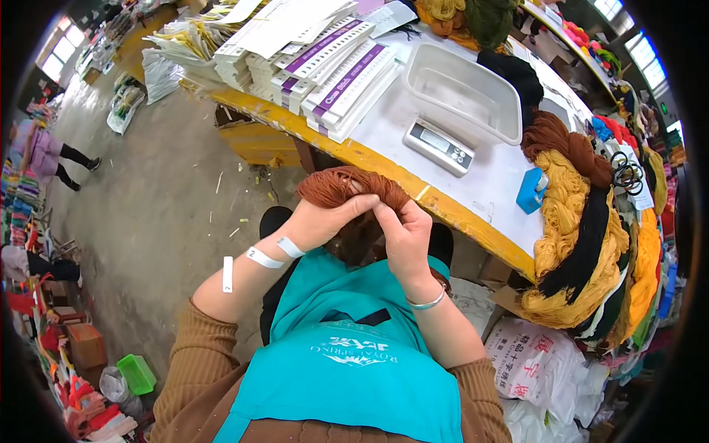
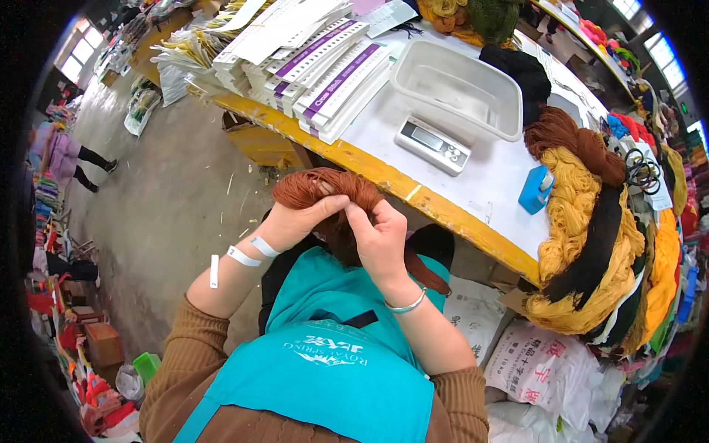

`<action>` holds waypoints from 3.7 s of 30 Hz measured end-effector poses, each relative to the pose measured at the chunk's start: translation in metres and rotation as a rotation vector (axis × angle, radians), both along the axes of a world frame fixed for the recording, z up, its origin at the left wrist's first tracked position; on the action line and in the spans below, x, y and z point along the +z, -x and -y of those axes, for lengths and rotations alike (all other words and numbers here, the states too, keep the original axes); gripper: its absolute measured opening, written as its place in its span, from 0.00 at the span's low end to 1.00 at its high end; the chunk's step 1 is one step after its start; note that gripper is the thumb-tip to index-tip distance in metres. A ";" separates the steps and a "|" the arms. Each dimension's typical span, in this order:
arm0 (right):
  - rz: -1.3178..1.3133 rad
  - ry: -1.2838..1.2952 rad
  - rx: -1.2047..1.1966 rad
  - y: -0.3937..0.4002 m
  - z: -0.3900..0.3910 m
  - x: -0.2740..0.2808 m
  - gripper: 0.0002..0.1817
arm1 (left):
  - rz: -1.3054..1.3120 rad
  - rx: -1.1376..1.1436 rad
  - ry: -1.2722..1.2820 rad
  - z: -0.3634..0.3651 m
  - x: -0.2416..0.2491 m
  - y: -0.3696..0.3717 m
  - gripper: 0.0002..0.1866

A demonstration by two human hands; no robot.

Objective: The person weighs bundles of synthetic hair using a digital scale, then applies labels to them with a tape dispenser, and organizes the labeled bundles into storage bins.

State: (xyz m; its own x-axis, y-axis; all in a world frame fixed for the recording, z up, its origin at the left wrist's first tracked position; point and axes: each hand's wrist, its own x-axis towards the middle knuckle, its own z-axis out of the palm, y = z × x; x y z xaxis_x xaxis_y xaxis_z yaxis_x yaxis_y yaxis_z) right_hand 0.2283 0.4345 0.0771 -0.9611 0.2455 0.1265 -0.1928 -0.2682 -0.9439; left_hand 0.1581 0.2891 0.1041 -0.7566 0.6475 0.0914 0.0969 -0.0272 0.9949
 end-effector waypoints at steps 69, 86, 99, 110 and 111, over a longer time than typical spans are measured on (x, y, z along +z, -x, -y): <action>-0.134 0.672 -0.519 -0.163 -0.243 0.020 0.16 | 0.918 0.663 -0.977 0.186 -0.085 0.101 0.16; 0.018 -0.110 -1.490 -0.263 -0.368 0.043 0.17 | 0.548 1.002 -0.598 0.201 -0.082 0.142 0.16; 0.717 -1.271 -1.697 -0.309 -0.378 0.030 0.31 | -0.188 1.126 -0.004 0.169 -0.108 0.145 0.23; -0.189 0.874 -0.566 -0.375 -0.385 -0.024 0.19 | 1.019 0.319 -1.030 0.147 -0.071 0.123 0.15; -0.264 0.876 -0.515 -0.355 -0.354 -0.018 0.20 | 0.940 0.087 -1.037 0.140 -0.066 0.112 0.20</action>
